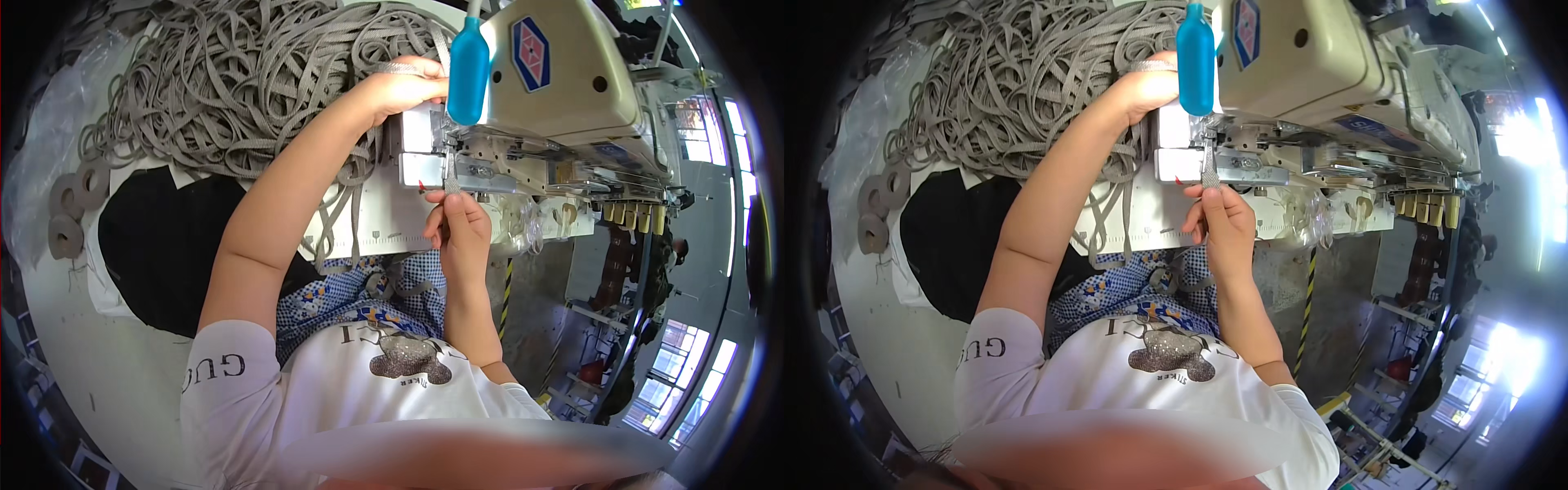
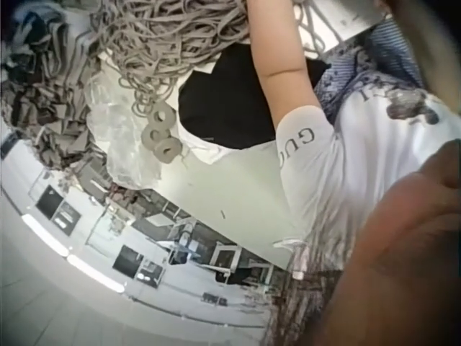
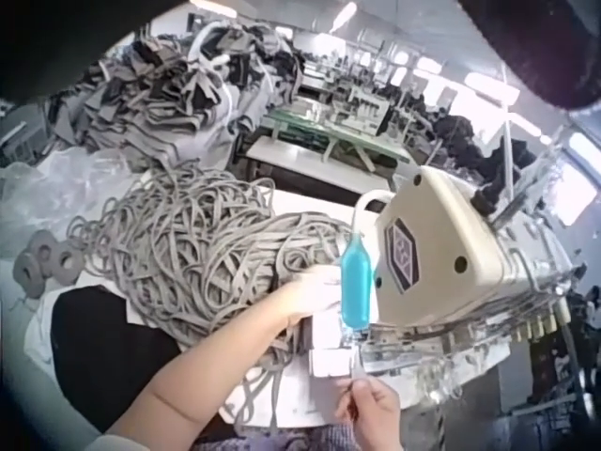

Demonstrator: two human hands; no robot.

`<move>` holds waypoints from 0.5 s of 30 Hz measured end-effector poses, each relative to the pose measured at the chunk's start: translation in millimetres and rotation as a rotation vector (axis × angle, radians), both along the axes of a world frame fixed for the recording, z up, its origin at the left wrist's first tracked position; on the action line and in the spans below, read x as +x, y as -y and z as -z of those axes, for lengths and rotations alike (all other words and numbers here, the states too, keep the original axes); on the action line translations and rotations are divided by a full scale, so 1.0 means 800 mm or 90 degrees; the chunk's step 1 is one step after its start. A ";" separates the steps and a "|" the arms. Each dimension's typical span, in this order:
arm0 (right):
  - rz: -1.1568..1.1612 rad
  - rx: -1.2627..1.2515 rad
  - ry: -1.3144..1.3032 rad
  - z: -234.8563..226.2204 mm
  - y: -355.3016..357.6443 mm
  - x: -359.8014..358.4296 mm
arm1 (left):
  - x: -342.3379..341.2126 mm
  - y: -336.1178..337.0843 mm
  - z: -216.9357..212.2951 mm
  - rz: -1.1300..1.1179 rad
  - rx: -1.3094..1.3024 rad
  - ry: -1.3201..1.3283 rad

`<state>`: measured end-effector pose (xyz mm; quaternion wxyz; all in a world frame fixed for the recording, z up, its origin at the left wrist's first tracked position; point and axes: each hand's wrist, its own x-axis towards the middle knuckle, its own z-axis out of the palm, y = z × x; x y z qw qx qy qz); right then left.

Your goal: Using an industrial sewing machine to process fabric strips.

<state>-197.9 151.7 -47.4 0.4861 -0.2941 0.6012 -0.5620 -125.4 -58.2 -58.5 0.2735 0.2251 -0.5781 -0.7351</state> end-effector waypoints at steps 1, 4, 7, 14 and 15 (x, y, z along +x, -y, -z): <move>0.000 -0.010 -0.002 0.002 0.001 0.000 | 0.000 -0.001 0.000 -0.006 0.002 0.009; -0.005 -0.029 -0.007 0.005 0.000 0.002 | 0.000 0.002 0.008 -0.005 0.016 0.007; 0.005 -0.039 -0.018 0.006 -0.001 0.003 | -0.001 -0.001 0.007 -0.010 0.014 0.012; 0.013 -0.039 -0.020 0.008 -0.003 0.004 | 0.001 -0.002 0.004 0.006 -0.011 -0.005; 0.015 -0.039 -0.022 0.008 -0.003 0.004 | 0.002 -0.003 0.004 0.002 -0.006 -0.005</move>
